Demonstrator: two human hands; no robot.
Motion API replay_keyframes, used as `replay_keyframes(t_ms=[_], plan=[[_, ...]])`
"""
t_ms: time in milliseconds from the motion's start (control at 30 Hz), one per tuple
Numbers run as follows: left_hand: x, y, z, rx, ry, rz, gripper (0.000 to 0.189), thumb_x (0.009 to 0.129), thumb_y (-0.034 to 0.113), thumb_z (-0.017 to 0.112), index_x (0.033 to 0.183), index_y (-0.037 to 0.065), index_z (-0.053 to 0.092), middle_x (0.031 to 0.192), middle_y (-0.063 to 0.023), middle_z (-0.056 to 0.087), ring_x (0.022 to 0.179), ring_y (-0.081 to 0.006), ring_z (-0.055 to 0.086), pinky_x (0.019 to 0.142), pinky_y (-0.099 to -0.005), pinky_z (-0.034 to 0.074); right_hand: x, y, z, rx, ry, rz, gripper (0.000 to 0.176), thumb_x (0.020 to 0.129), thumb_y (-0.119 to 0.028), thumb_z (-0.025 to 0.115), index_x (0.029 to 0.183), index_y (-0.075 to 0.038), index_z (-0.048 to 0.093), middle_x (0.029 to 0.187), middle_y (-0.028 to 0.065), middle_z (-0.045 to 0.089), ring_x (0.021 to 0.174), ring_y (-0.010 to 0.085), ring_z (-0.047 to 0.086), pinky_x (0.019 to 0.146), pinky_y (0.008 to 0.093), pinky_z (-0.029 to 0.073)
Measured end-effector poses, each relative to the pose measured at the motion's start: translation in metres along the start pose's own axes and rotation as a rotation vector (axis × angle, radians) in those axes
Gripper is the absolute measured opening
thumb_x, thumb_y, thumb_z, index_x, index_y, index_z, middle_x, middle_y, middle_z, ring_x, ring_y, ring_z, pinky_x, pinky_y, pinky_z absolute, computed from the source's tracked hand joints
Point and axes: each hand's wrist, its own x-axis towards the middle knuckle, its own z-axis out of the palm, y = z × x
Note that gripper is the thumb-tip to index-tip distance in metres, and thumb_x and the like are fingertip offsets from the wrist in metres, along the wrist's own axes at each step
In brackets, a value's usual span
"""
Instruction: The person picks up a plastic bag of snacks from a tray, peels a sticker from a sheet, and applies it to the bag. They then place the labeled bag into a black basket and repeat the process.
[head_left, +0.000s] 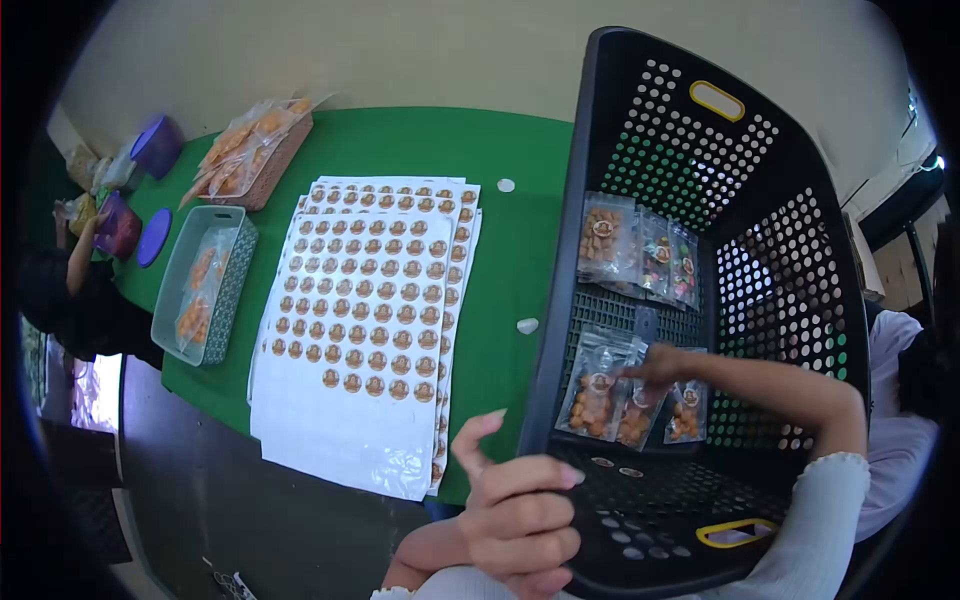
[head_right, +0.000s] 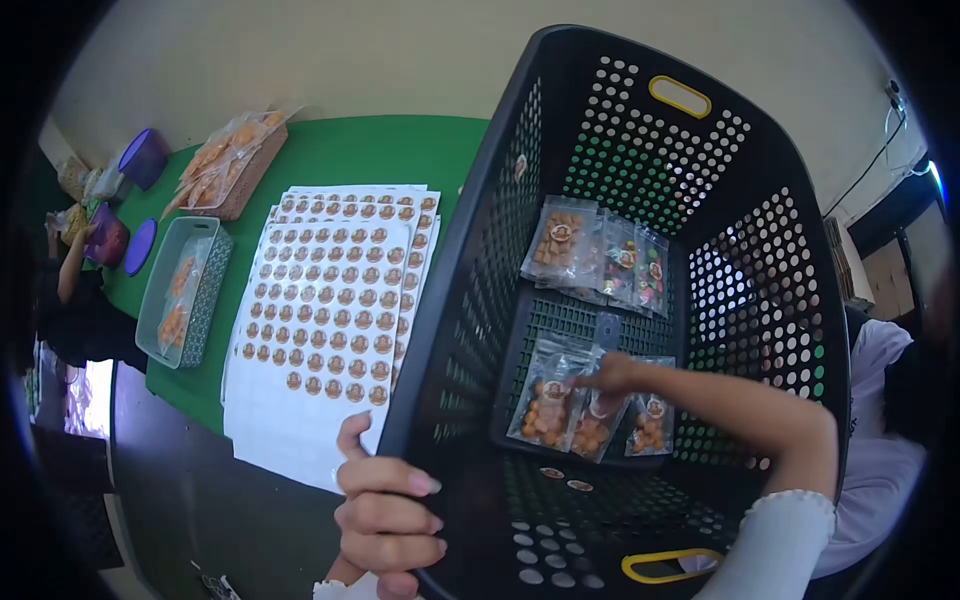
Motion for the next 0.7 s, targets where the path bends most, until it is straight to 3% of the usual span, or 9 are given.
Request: replay_keyframes(t_ms=[67,167,200,233,367,433,500,633,700], plan=[[0.002,0.002,0.000,0.025,-0.046,-0.055,0.026,0.074,0.028,0.044,0.056,0.011,0.049,0.066,0.0007,0.049,0.083,-0.0211,0.054,0.088,-0.0539,0.017,-0.034,-0.013,-0.031,0.129,0.029,-0.005,0.053,0.078,-0.042,0.053,0.067,0.009,0.055,0.066,0.0158,0.060,0.058,0.0220,0.062,0.054,0.0281,0.053],[-0.005,0.001,-0.004,-0.058,-0.072,-0.032,0.028,0.079,0.030,0.043,0.084,0.008,0.060,0.094,-0.0063,0.055,0.105,-0.0282,0.045,0.094,-0.0495,0.016,-0.107,-0.049,-0.070,0.117,0.287,-0.191,0.032,0.078,-0.024,0.058,0.073,0.006,0.052,0.064,0.0160,0.060,0.057,0.0205,0.061,0.051,0.0288,0.053],[-0.012,0.002,-0.014,-0.102,-0.158,-0.043,0.039,0.082,0.033,0.039,0.106,0.004,0.053,0.111,-0.0112,0.048,0.114,-0.0318,0.036,0.096,-0.0484,0.016,-0.137,-0.065,-0.077,0.100,0.411,-0.285,0.029,0.079,-0.023,0.057,0.069,0.004,0.051,0.062,0.0139,0.059,0.055,0.0189,0.061,0.049,0.0270,0.052],[-0.016,0.008,-0.021,-0.168,-0.127,-0.106,0.044,0.084,0.035,0.036,0.112,0.001,0.047,0.115,-0.0145,0.044,0.115,-0.0323,0.034,0.096,-0.0464,0.019,-0.169,-0.078,-0.078,0.094,0.537,-0.377,0.027,0.079,-0.021,0.057,0.066,0.002,0.049,0.060,0.0118,0.058,0.053,0.0173,0.060,0.047,0.0252,0.051],[-0.062,0.028,-0.079,-0.081,0.053,-0.336,0.047,0.084,0.032,0.038,0.113,-0.004,0.043,0.118,-0.0188,0.040,0.115,-0.0300,0.035,0.096,-0.0384,0.025,-0.273,-0.110,-0.033,-0.237,1.161,-0.749,0.024,0.074,-0.016,0.059,0.064,0.002,0.046,0.054,0.0054,0.047,0.048,0.0128,0.047,0.047,0.0249,0.040],[-0.091,0.038,-0.123,-0.024,0.151,-0.519,0.041,0.084,0.026,0.039,0.111,-0.005,0.045,0.118,-0.0183,0.040,0.113,-0.0268,0.038,0.094,-0.0374,0.028,-0.308,-0.119,0.014,-0.131,1.355,-0.798,0.022,0.071,-0.013,0.061,0.065,0.003,0.046,0.054,0.0063,0.045,0.049,0.0142,0.043,0.049,0.0265,0.037],[-0.120,0.048,-0.163,0.092,0.262,-0.655,0.038,0.084,0.023,0.039,0.108,-0.006,0.046,0.116,-0.0187,0.041,0.107,-0.0269,0.044,0.090,-0.0372,0.034,-0.326,-0.126,0.069,-0.321,1.788,-0.899,0.021,0.069,-0.012,0.063,0.065,0.001,0.047,0.053,0.0057,0.045,0.048,0.0145,0.044,0.048,0.0260,0.036],[-0.171,0.077,-0.233,0.202,0.509,-0.810,0.032,0.083,0.016,0.041,0.106,-0.005,0.048,0.109,-0.0146,0.049,0.099,-0.0232,0.050,0.086,-0.0334,0.039,-0.346,-0.145,0.171,-0.049,1.474,-1.086,0.023,0.067,-0.017,0.065,0.062,0.000,0.050,0.055,0.0025,0.049,0.049,0.0150,0.048,0.048,0.0237,0.038],[-0.182,0.092,-0.259,0.218,0.600,-0.796,0.026,0.084,0.014,0.044,0.100,-0.004,0.052,0.106,-0.0133,0.051,0.096,-0.0212,0.052,0.084,-0.0302,0.040,-0.319,-0.158,0.202,0.070,1.184,-1.333,0.021,0.067,-0.014,0.065,0.061,-0.003,0.048,0.055,0.0049,0.049,0.052,0.0192,0.052,0.050,0.0310,0.040]])
